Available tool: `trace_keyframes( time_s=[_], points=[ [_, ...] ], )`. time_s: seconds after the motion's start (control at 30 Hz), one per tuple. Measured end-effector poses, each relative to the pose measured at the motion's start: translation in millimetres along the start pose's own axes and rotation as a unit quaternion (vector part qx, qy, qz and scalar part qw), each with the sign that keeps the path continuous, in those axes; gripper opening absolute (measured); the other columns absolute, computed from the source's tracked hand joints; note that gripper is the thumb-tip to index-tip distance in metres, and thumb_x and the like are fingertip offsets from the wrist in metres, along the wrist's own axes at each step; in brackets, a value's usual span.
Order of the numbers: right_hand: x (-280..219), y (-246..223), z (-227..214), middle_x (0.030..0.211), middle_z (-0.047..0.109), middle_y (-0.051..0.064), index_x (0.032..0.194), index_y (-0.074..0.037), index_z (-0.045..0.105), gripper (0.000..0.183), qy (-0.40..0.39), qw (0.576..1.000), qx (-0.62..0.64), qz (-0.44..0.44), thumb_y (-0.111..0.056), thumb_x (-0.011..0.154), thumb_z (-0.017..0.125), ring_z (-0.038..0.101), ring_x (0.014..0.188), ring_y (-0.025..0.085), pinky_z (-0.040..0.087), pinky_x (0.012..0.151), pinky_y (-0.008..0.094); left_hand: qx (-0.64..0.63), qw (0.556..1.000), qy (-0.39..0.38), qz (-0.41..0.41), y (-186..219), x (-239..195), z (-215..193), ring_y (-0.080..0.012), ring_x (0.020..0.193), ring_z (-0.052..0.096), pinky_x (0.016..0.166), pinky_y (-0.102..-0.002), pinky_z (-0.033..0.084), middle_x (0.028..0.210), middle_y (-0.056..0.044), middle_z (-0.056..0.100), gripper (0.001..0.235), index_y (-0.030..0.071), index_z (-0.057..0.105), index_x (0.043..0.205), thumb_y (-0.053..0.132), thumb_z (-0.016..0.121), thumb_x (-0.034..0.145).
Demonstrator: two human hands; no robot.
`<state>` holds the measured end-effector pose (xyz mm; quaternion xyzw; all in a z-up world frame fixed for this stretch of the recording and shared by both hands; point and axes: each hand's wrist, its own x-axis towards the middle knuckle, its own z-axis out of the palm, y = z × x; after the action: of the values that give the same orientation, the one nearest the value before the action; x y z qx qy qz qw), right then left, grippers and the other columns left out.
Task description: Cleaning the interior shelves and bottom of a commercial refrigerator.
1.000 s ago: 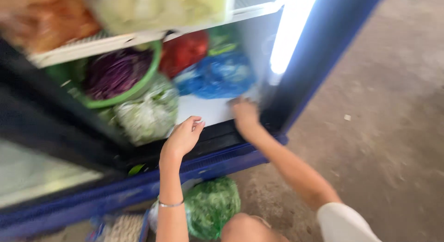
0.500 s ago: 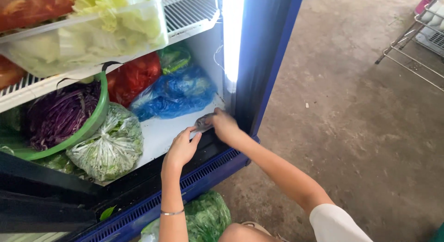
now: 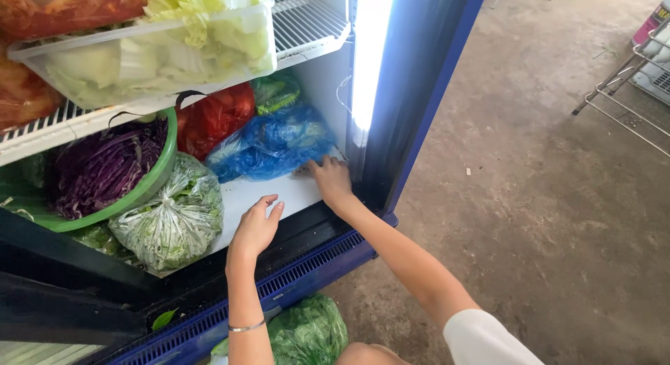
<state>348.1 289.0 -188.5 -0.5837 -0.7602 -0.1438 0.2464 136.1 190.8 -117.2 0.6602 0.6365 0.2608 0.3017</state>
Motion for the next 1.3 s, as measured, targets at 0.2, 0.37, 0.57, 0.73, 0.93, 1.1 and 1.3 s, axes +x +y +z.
trace_keyframes(
  time_s=[0.2,0.37,0.57,0.73,0.93,1.1,1.3],
  points=[
    [19.8,5.4,7.7,0.101,0.067,0.011,0.112,-0.02,0.071,0.026,0.0,0.999,-0.035,-0.015,-0.014,0.089,0.062,0.069,0.096,0.03,0.056,0.077,0.045,-0.003,1.0,-0.001,-0.014,7.3,-8.5,-9.2,-0.0366,0.126,0.062,0.106,-0.041,0.047,0.137,-0.018,0.065,0.052,0.009,0.062,0.137,0.042,0.056,0.097],
    [18.5,8.8,-4.4,0.102,0.067,0.011,0.114,-0.021,0.07,0.033,-0.061,0.997,-0.042,-0.035,-0.013,0.083,0.061,0.07,0.096,0.031,0.057,0.075,0.043,0.009,1.0,0.008,-0.017,4.0,-16.6,-12.5,-0.0374,0.125,0.062,0.105,-0.041,0.048,0.135,-0.019,0.066,0.051,0.009,0.063,0.136,0.042,0.057,0.097],
    [9.7,9.1,-22.1,0.108,0.069,0.011,0.118,-0.023,0.07,0.036,-0.061,0.996,-0.003,-0.067,-0.011,0.086,0.061,0.071,0.095,0.031,0.058,0.075,0.044,0.0,1.0,0.011,-0.009,-1.8,-13.5,-8.7,-0.0353,0.12,0.067,0.103,-0.04,0.05,0.132,-0.018,0.068,0.051,0.009,0.063,0.135,0.042,0.058,0.097],
    [3.3,-6.0,-31.9,0.108,0.072,0.005,0.111,-0.024,0.077,0.037,-0.043,0.986,0.115,-0.117,-0.005,0.084,0.061,0.071,0.094,0.033,0.057,0.079,0.045,0.008,1.0,0.016,-0.009,-13.5,-10.6,-13.1,-0.0355,0.121,0.066,0.103,-0.04,0.05,0.133,-0.019,0.067,0.052,0.008,0.062,0.135,0.043,0.058,0.097],
    [22.1,-49.3,-25.5,0.101,0.073,0.007,0.107,-0.022,0.078,0.031,-0.07,0.971,0.169,-0.155,-0.007,0.083,0.065,0.07,0.096,0.034,0.055,0.079,0.046,0.024,0.999,0.042,-0.019,-45.5,-11.4,-15.6,-0.0375,0.124,0.062,0.105,-0.042,0.048,0.135,-0.021,0.065,0.052,0.006,0.061,0.134,0.042,0.059,0.098],
    [27.9,-111.6,-11.2,0.094,0.071,0.007,0.098,-0.023,0.079,0.023,-0.071,0.951,0.212,-0.214,-0.013,0.08,0.069,0.068,0.093,0.033,0.052,0.079,0.048,0.02,0.995,0.082,-0.05,-52.9,-31.4,-37.3,-0.0372,0.121,0.063,0.102,-0.043,0.049,0.129,-0.021,0.067,0.049,0.005,0.062,0.133,0.039,0.057,0.098],
    [7.1,-142.5,-41.7,0.098,0.064,0.009,0.094,-0.02,0.079,0.025,-0.124,0.911,0.251,-0.302,-0.01,0.074,0.068,0.063,0.096,0.034,0.05,0.08,0.05,-0.009,0.987,0.154,-0.052,-59.3,-41.2,-54.4,-0.0361,0.111,0.069,0.096,-0.042,0.053,0.117,-0.019,0.073,0.043,0.003,0.066,0.125,0.035,0.058,0.098]
  ],
)
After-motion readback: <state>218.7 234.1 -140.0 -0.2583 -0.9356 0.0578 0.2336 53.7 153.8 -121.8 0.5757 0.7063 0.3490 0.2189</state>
